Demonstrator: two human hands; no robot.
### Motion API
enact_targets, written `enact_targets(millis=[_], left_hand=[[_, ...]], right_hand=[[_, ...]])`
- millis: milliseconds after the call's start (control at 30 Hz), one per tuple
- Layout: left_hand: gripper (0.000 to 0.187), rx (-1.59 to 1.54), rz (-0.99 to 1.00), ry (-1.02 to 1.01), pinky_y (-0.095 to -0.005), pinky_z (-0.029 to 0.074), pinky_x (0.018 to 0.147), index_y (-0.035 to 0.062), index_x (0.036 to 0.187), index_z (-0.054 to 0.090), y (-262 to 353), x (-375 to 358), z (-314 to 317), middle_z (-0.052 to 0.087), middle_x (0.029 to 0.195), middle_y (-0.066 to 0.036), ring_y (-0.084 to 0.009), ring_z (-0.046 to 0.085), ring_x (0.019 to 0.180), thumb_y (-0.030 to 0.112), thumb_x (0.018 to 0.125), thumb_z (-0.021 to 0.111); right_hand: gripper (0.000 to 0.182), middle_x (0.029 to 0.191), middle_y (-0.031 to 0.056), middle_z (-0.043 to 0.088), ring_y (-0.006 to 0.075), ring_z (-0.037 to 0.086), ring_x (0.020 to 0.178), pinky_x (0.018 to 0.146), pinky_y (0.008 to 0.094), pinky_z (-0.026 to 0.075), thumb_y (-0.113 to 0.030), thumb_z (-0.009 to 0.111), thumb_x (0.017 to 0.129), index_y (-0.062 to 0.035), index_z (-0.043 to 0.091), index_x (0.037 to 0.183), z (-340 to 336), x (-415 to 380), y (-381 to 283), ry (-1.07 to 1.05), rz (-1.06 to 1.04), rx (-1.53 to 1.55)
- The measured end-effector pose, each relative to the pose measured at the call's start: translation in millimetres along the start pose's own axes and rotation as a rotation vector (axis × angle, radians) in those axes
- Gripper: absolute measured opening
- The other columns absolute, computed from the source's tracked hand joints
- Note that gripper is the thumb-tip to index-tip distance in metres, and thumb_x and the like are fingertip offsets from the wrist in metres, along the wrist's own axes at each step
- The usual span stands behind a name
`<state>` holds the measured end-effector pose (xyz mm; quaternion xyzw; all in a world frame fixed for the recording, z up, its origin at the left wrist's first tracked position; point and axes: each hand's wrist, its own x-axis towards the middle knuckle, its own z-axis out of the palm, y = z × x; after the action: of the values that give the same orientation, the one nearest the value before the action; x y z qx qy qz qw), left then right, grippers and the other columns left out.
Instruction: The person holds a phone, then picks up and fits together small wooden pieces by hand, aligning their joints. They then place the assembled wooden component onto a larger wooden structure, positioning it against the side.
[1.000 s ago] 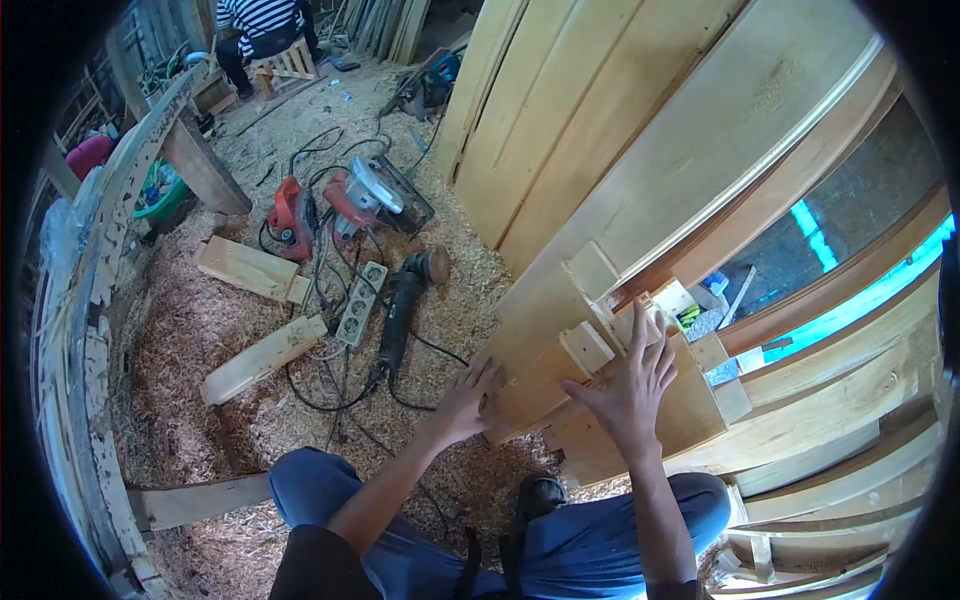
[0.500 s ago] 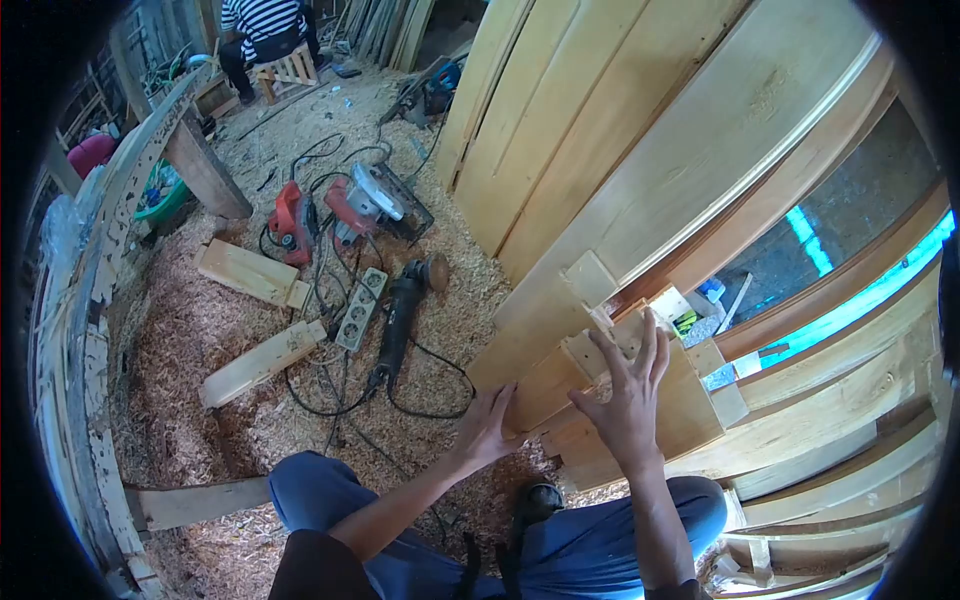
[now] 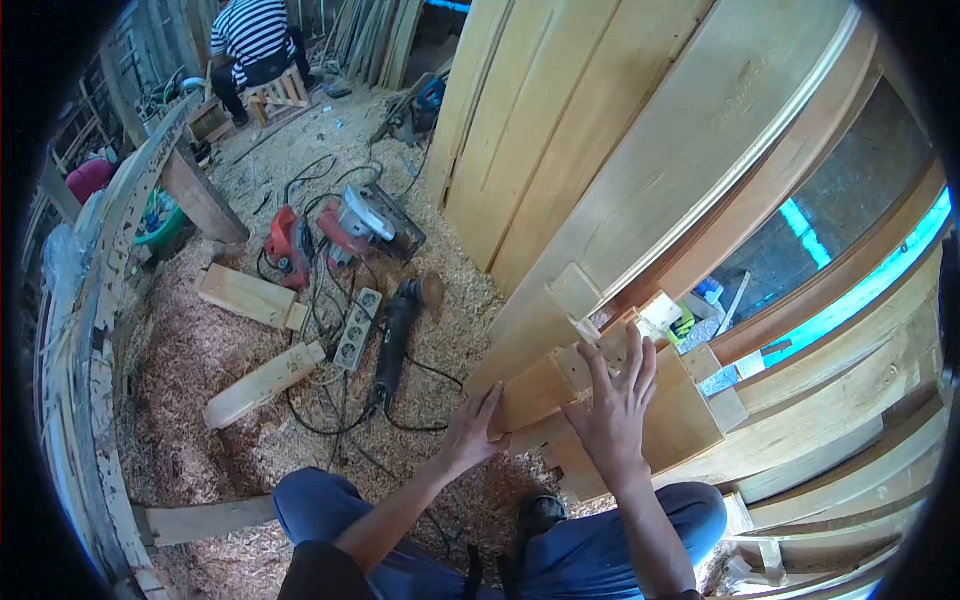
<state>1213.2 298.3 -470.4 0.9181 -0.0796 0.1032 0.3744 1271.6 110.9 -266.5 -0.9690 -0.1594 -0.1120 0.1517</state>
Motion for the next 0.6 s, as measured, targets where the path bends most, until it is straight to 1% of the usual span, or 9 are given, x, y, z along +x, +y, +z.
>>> enact_targets(millis=[33, 100, 133, 200, 367, 433, 467, 533, 600], left_hand=[[0.108, -0.012, -0.005, 0.001, -0.0493, 0.051, 0.103, 0.0026, 0.155, 0.036, -4, 0, 0, 0.049, 0.145, -0.024, -0.0435, 0.056, 0.124, 0.025, 0.066, 0.094], [0.107, 0.013, 0.007, 0.003, -0.0495, 0.051, 0.103, 0.0046, 0.155, 0.037, 1, 4, -16, 0.048, 0.147, -0.024, -0.0438, 0.056, 0.126, 0.027, 0.067, 0.094], [0.107, 0.033, 0.030, -0.004, -0.0497, 0.051, 0.104, 0.0066, 0.156, 0.037, 6, 3, -25, 0.046, 0.149, -0.025, -0.0440, 0.055, 0.127, 0.029, 0.068, 0.094], [0.104, 0.044, 0.022, 0.035, -0.0501, 0.050, 0.104, 0.0082, 0.156, 0.037, 9, -3, -42, 0.046, 0.150, -0.025, -0.0441, 0.055, 0.129, 0.031, 0.071, 0.092], [0.090, 0.005, -0.074, 0.171, -0.0512, 0.048, 0.106, 0.0077, 0.154, 0.041, 6, -31, -92, 0.049, 0.150, -0.023, -0.0432, 0.054, 0.132, 0.036, 0.082, 0.086], [0.078, -0.090, -0.275, 0.179, -0.0506, 0.047, 0.107, 0.0059, 0.151, 0.047, 2, -42, -124, 0.052, 0.148, -0.022, -0.0414, 0.054, 0.132, 0.037, 0.088, 0.081], [0.078, -0.085, -0.293, 0.191, -0.0506, 0.047, 0.107, 0.0059, 0.151, 0.047, -1, -51, -136, 0.052, 0.148, -0.022, -0.0414, 0.054, 0.132, 0.037, 0.088, 0.081], [0.076, -0.052, -0.300, 0.339, -0.0476, 0.042, 0.115, 0.0091, 0.153, 0.048, -11, -68, -160, 0.054, 0.150, -0.019, -0.0390, 0.050, 0.140, 0.033, 0.089, 0.081], [0.071, -0.050, -0.337, 0.398, -0.0483, 0.043, 0.113, 0.0070, 0.150, 0.051, -19, -84, -182, 0.054, 0.149, -0.020, -0.0394, 0.053, 0.136, 0.033, 0.091, 0.079]], right_hand=[[0.083, 0.165, 0.0228, 0.023, 0.0504, 0.018, 0.153, 0.120, 0.0641, 0.026, -0.012, 0.089, 0.063, -0.0203, 0.059, 0.140, -2, -1, -3, -0.006, -0.012, 0.007], [0.082, 0.169, 0.0225, 0.017, 0.0501, 0.010, 0.156, 0.122, 0.0674, 0.012, -0.021, 0.088, 0.067, -0.0198, 0.057, 0.144, -6, -2, -15, -0.023, -0.041, -0.110], [0.082, 0.169, 0.0225, 0.017, 0.0501, 0.010, 0.156, 0.122, 0.0674, 0.012, -0.021, 0.088, 0.067, -0.0198, 0.057, 0.144, -6, -3, -22, -0.031, -0.069, -0.095], [0.082, 0.171, 0.0227, 0.013, 0.0490, 0.005, 0.158, 0.122, 0.0679, 0.002, -0.028, 0.087, 0.072, -0.0203, 0.055, 0.147, -3, -4, -38, -0.079, -0.094, -0.009], [0.083, 0.170, 0.0249, 0.014, 0.0468, 0.007, 0.158, 0.122, 0.0684, 0.003, -0.030, 0.088, 0.074, -0.0203, 0.053, 0.149, 22, -12, -76, -0.171, -0.254, 0.095], [0.078, 0.168, 0.0246, 0.018, 0.0451, 0.007, 0.158, 0.123, 0.0649, 0.003, -0.033, 0.086, 0.078, -0.0194, 0.054, 0.148, 31, -10, -96, -0.242, -0.306, 0.101], [0.078, 0.168, 0.0246, 0.018, 0.0451, 0.007, 0.158, 0.123, 0.0649, 0.003, -0.033, 0.086, 0.078, -0.0194, 0.054, 0.148, 37, -10, -105, -0.252, -0.324, 0.107], [0.069, 0.166, 0.0264, 0.022, 0.0453, 0.012, 0.157, 0.121, 0.0684, 0.005, -0.031, 0.083, 0.082, -0.0182, 0.057, 0.144, 53, -6, -122, -0.251, -0.353, 0.181], [0.066, 0.166, 0.0255, 0.023, 0.0445, 0.013, 0.157, 0.121, 0.0678, 0.006, -0.031, 0.083, 0.083, -0.0176, 0.057, 0.143, 76, 0, -136, -0.266, -0.381, 0.210]])
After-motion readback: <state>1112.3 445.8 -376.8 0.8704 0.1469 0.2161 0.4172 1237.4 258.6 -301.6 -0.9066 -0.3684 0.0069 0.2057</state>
